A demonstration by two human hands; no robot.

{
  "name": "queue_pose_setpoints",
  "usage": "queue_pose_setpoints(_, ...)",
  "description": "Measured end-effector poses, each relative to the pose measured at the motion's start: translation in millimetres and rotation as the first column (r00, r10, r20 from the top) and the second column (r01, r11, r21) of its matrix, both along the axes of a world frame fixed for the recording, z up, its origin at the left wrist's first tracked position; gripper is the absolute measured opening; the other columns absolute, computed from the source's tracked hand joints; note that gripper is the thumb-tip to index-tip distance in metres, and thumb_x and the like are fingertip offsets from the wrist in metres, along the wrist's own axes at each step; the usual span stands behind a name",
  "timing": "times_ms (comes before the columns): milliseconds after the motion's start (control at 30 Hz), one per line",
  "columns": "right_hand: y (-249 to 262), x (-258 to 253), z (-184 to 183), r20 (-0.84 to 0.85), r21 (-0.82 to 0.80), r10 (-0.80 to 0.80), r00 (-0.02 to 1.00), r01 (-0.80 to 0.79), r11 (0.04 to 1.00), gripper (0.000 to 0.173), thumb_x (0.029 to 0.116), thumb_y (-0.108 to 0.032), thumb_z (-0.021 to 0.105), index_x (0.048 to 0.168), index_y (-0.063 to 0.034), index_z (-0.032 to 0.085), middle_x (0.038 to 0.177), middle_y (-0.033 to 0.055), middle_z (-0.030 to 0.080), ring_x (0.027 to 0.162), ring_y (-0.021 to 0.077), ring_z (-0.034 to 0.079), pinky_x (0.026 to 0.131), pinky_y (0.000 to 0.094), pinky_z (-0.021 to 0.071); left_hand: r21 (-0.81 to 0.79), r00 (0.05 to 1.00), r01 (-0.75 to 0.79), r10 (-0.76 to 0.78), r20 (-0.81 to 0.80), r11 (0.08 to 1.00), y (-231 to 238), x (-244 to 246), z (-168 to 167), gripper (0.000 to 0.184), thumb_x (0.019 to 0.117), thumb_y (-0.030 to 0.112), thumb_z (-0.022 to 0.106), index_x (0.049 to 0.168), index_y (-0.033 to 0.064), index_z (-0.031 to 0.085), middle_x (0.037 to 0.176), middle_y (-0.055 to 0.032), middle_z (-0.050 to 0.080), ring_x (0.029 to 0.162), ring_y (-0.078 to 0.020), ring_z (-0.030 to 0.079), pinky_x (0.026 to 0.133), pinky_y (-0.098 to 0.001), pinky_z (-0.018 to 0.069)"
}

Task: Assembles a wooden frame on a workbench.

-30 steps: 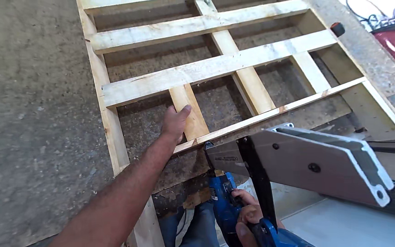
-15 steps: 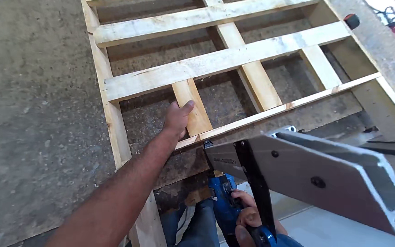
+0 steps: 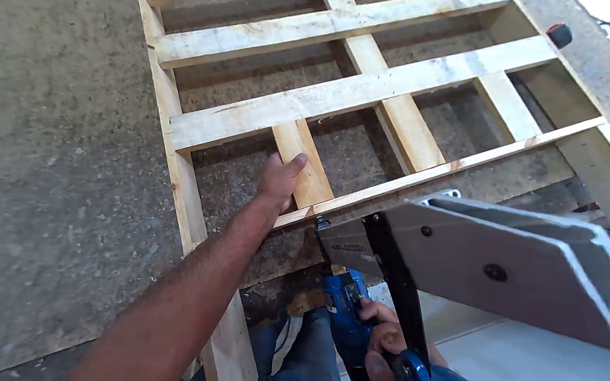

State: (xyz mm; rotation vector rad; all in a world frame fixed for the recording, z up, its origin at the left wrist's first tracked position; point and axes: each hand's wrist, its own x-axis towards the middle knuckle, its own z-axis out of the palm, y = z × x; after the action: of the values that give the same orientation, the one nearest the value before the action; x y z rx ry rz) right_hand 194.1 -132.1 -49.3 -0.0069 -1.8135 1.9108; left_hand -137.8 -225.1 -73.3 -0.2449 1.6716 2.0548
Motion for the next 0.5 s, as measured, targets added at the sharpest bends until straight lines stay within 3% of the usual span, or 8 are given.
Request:
queue_pose_setpoints(233,-14,1,8,0.020,-0.055,0.002,1.000,-0.001,0.998,0.019,0.0909,-0.017,0.076,0.108,-0.0131,0.069,0.117,0.0111,0.073,0.126,0.0341,0.062,0.111,0.0509,0.0494,0.013,1.000,0.001,-0.001,-0.010,1.000,-1,0,-1,0.042,0.0999,0.019,0.068,0.134,-0.0003,0.052,0.109,-0.0187,0.072,0.094,-0.0291,0.075,0.082,-0.0457,0.0650)
queue_pose_setpoints(500,-17,-2,6,0.027,-0.025,-0.011,1.000,0.012,1.000,0.016,0.0919,-0.018,0.075,0.106,-0.0150,0.068,0.110,0.0076,0.073,0.124,0.0319,0.063,0.112,0.0520,0.0479,0.020,1.000,0.004,-0.004,0.003,1.000,0,0,-1,0.043,0.0998,0.019,0.069,0.134,-0.0001,0.052,0.109,-0.0192,0.072,0.094,-0.0292,0.075,0.082,-0.0458,0.0650)
